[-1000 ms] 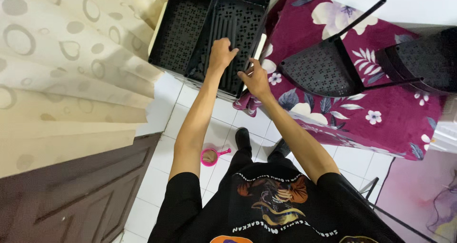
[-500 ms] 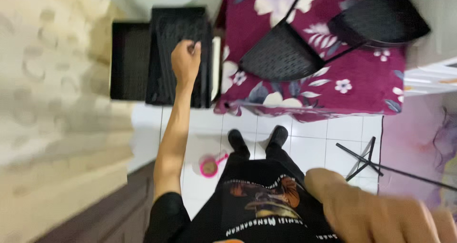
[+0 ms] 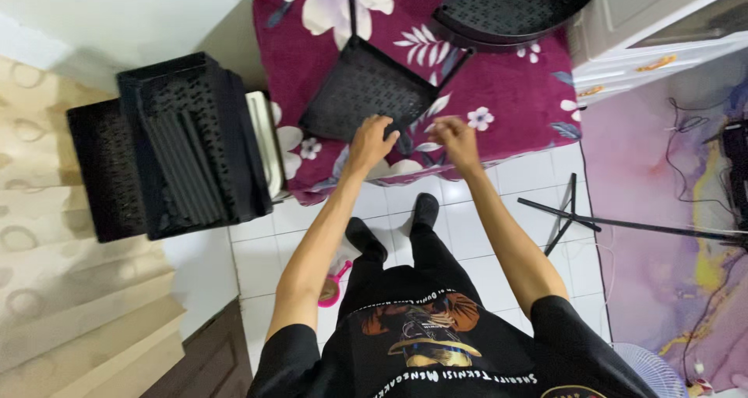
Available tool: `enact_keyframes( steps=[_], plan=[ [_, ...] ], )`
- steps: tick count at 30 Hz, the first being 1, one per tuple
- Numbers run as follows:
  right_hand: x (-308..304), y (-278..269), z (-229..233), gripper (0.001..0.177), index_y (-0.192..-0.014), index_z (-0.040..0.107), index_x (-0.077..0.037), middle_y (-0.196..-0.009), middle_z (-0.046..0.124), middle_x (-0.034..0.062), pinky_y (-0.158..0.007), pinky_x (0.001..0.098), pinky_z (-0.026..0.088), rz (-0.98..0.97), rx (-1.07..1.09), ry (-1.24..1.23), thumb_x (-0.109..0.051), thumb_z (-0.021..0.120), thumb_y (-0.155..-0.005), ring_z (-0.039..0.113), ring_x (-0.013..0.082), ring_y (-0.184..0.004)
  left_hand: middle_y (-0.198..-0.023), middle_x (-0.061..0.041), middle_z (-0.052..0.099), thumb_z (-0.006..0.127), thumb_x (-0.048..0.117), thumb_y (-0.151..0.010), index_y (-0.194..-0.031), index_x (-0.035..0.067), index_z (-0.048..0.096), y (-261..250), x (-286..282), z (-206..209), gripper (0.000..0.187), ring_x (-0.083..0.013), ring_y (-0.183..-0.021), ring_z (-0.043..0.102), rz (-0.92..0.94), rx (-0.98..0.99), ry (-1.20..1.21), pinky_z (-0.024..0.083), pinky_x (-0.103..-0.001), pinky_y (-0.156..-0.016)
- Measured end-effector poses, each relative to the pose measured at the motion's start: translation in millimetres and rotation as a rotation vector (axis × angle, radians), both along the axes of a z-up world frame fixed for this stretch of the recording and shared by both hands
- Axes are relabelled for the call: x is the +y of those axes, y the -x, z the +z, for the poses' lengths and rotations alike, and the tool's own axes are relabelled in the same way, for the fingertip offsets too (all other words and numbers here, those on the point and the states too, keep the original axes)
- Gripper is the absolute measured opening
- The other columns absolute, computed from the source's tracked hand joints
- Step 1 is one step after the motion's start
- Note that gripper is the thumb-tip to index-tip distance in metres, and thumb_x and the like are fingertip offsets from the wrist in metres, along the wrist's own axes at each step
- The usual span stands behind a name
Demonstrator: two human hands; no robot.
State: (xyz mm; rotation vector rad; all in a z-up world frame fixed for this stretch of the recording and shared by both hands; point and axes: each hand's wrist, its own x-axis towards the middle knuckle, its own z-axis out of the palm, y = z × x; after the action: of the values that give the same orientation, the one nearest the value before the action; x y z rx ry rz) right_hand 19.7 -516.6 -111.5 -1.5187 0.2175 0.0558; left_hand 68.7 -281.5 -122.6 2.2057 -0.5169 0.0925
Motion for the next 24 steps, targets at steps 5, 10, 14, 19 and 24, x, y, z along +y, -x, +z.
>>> enact_keyframes(
  steps=[5, 10, 14, 19, 24],
  plan=[
    [-44, -14, -86, 0.026, -0.121, 0.065, 0.006, -0.1, 0.073, 0.0095, -0.075, 0.0285, 0.058, 0.09, 0.065, 0.131, -0.012, 0.062, -0.102, 0.072, 0.0157, -0.085, -0.11, -0.019, 0.067, 0.08, 0.02, -0.078, -0.11, 0.001, 0.068, -9, -72, -71, 0.039, -0.038, -0.104, 0.062, 0.057, 0.01, -0.286, 0.05, -0.052, -0.087],
    [-61, -39, -104, 0.031, -0.126, 0.065, 0.002, -0.098, 0.075, 0.0109, -0.072, 0.0303, 0.057, 0.16, 0.128, 0.291, -0.014, 0.062, -0.099, 0.073, 0.0156, -0.085, -0.11, -0.013, 0.067, 0.073, 0.007, -0.082, -0.105, 0.007, 0.067, -13, -111, -89, 0.024, -0.0341, -0.108, 0.064, 0.149, 0.036, -0.479, 0.052, -0.05, -0.087],
    [-68, -58, -90, 0.049, -0.136, 0.055, 0.002, -0.108, 0.073, 0.0154, -0.076, 0.0318, 0.058, 0.146, 0.063, 0.375, -0.019, 0.074, -0.096, 0.071, 0.0198, -0.089, -0.107, -0.014, 0.066, 0.068, -0.004, -0.075, -0.1, 0.004, 0.065, -20, -122, -76, 0.027, -0.0376, -0.105, 0.062, 0.153, 0.091, -0.408, 0.053, -0.05, -0.082],
    [-60, -76, -40, 0.077, -0.153, 0.029, -0.004, -0.115, 0.07, 0.0172, -0.07, 0.0305, 0.06, 0.124, 0.181, 0.019, -0.02, 0.074, -0.092, 0.073, 0.0189, -0.089, -0.102, -0.017, 0.065, 0.064, -0.008, -0.086, -0.103, 0.002, 0.063, -14, -125, -37, 0.02, -0.0409, -0.101, 0.061, 0.108, 0.025, -0.069, 0.05, -0.052, -0.086],
    [-45, -82, 18, 0.072, -0.145, 0.038, -0.001, -0.109, 0.065, 0.0109, -0.065, 0.0339, 0.064, 0.013, 0.12, -0.216, -0.013, 0.078, -0.086, 0.074, 0.0199, -0.083, -0.105, -0.018, 0.065, 0.067, -0.004, -0.086, -0.107, 0.001, 0.064, -9, -126, 27, 0.022, -0.0429, -0.101, 0.06, 0.075, -0.058, 0.073, 0.049, -0.05, -0.087]
  ],
)
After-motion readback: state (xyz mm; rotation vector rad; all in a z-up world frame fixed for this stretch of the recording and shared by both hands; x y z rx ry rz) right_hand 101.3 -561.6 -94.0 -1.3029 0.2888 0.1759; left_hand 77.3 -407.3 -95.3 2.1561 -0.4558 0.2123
